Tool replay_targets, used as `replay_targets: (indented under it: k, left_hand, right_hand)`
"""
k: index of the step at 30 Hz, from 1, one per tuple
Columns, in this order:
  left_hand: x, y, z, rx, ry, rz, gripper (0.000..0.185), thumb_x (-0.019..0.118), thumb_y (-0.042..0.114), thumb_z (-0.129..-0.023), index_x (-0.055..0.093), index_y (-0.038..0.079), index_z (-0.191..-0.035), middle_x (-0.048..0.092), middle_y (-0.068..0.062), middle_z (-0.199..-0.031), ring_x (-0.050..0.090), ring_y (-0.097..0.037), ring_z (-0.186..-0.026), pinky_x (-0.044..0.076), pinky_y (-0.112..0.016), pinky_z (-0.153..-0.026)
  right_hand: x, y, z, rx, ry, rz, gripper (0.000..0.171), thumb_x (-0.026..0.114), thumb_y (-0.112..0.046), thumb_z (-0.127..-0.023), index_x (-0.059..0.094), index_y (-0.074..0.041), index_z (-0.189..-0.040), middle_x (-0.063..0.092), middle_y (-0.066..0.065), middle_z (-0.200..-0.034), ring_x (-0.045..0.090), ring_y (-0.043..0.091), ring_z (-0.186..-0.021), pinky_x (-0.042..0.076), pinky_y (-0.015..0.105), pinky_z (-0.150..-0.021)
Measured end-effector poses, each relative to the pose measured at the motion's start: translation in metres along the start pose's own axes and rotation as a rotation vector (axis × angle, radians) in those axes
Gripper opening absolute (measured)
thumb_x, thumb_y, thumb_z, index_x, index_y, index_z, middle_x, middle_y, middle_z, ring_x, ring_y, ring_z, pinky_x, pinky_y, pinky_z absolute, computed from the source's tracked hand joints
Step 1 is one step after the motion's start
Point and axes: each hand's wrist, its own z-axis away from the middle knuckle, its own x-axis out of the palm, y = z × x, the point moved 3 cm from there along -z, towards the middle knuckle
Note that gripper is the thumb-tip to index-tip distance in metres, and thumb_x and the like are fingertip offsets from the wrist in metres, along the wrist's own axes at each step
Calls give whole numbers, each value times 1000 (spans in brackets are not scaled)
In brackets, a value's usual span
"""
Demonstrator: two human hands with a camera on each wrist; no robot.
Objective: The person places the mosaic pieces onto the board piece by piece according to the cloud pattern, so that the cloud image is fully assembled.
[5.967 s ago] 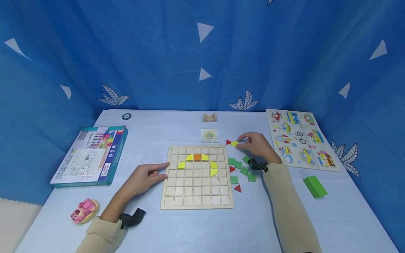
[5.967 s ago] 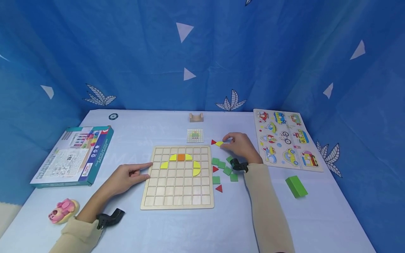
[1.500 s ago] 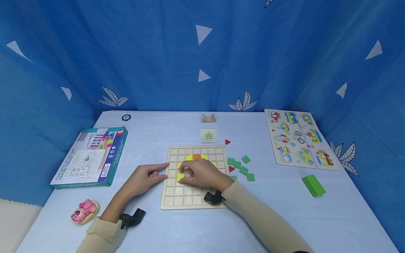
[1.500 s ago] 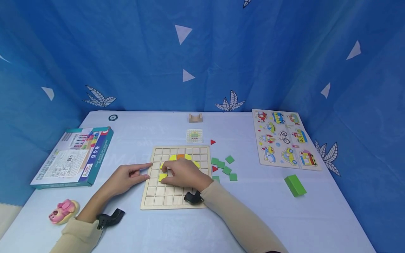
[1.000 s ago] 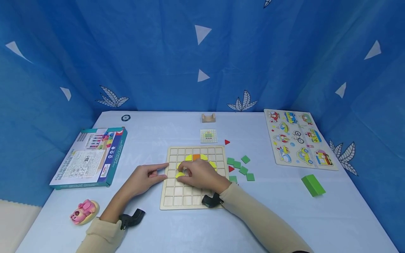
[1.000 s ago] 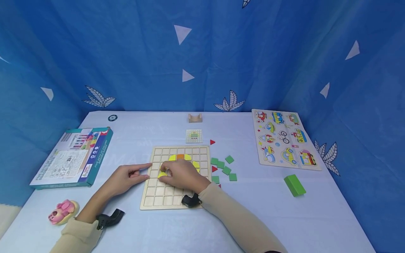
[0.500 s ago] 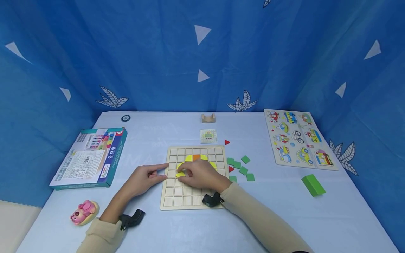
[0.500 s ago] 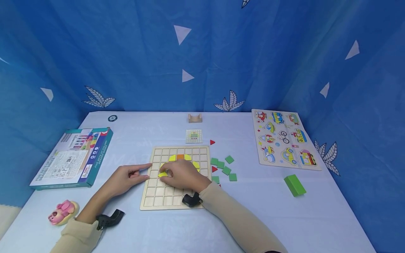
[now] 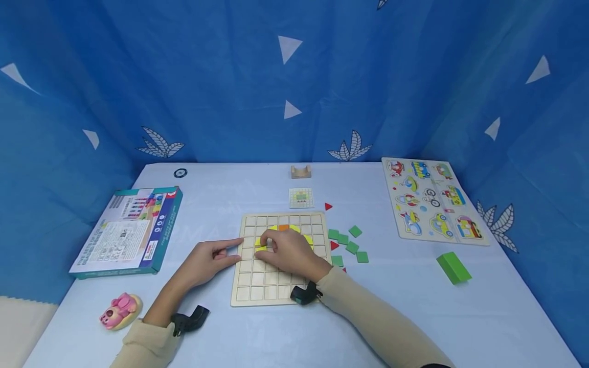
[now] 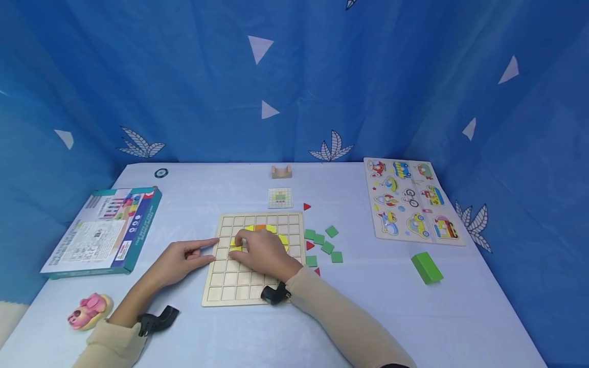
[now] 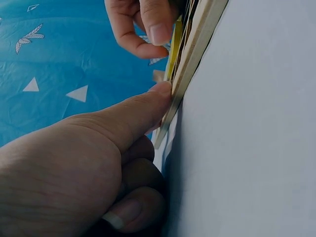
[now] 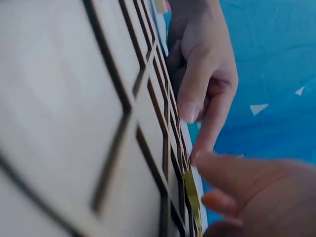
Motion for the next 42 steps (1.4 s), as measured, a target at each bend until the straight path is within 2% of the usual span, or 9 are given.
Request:
replay_targets:
  k: [6, 10, 14, 19, 25, 28, 34, 37, 42]
  left_hand:
    - [-1, 1, -1, 16, -2, 0, 47, 78, 39, -91, 70, 22, -134, 46, 5, -61, 45, -13, -56, 35, -27, -52]
    - [-4, 4, 0, 24, 1, -7, 47, 78, 38, -91, 70, 21, -135, 46, 4, -61, 45, -13, -56, 35, -27, -52]
    - [-5, 3, 0, 17, 0, -12, 48, 78, 38, -92, 69, 21, -135, 46, 4, -62, 45, -14, -56, 35, -27, -52]
    - [-5, 1, 1, 11, 3, -8, 47, 78, 39, -92, 69, 22, -135, 46, 4, -62, 45, -13, -56, 35, -27, -52]
    - [-3, -1, 2, 15, 7, -2, 47, 78, 38, -91, 70, 21, -134, 46, 4, -62, 45, -13, -56, 35, -27, -53]
    - [-2, 0, 2, 11, 7, -6, 46, 78, 37, -91, 70, 22, -135, 46, 4, -62, 46, -13, -56, 36, -27, -53]
    - [0, 1, 1, 16, 8, -3, 47, 78, 36, -92, 69, 21, -135, 46, 4, -62, 46, -14, -57, 36, -27, -54]
    - [0, 2, 2, 22, 12, -4, 46, 78, 35, -92, 69, 20, -135, 46, 4, -62, 46, -14, -57, 36, -27, -54]
    - [0, 1, 2, 29, 17, 1, 46, 78, 36, -92, 69, 20, -135, 45, 5, -62, 45, -13, -57, 35, -27, -53]
  right_hand:
    - [-15, 13, -1, -56, -123, -91, 19, 71, -30, -96, 72, -26, -115, 42, -9, -55, 41, 8, -51, 37, 25, -58]
    - [-18, 16, -2, -72, -162, -84, 25, 71, -32, -97, 72, -28, -121, 39, -10, -53, 39, 8, -50, 36, 26, -61]
    - [-16, 11, -3, -91, -157, -33, 28, 72, -36, -95, 73, -28, -122, 43, -11, -54, 44, 7, -52, 38, 26, -65]
    - [-9, 6, -4, -107, -141, 0, 25, 73, -35, -95, 75, -27, -119, 42, -12, -53, 42, 7, -49, 34, 24, -56]
    - [-10, 6, -3, -114, -124, -32, 23, 73, -35, -95, 76, -26, -116, 41, -11, -53, 41, 7, -49, 34, 24, -55]
    - [-23, 9, -3, -106, -79, -85, 23, 73, -35, -96, 76, -23, -116, 44, -11, -56, 43, 7, -51, 36, 24, -55]
    - [-73, 19, 6, -75, 97, -196, 20, 73, -26, -97, 77, -17, -114, 44, -5, -58, 40, 13, -50, 36, 30, -54]
    - [-95, 31, 20, -29, 158, -220, 19, 73, -24, -97, 77, -15, -114, 42, -4, -57, 40, 15, -51, 35, 31, -54]
    - [-119, 57, 53, 61, 218, -177, 21, 75, -23, -96, 77, -14, -114, 42, -3, -58, 42, 17, -53, 33, 31, -52]
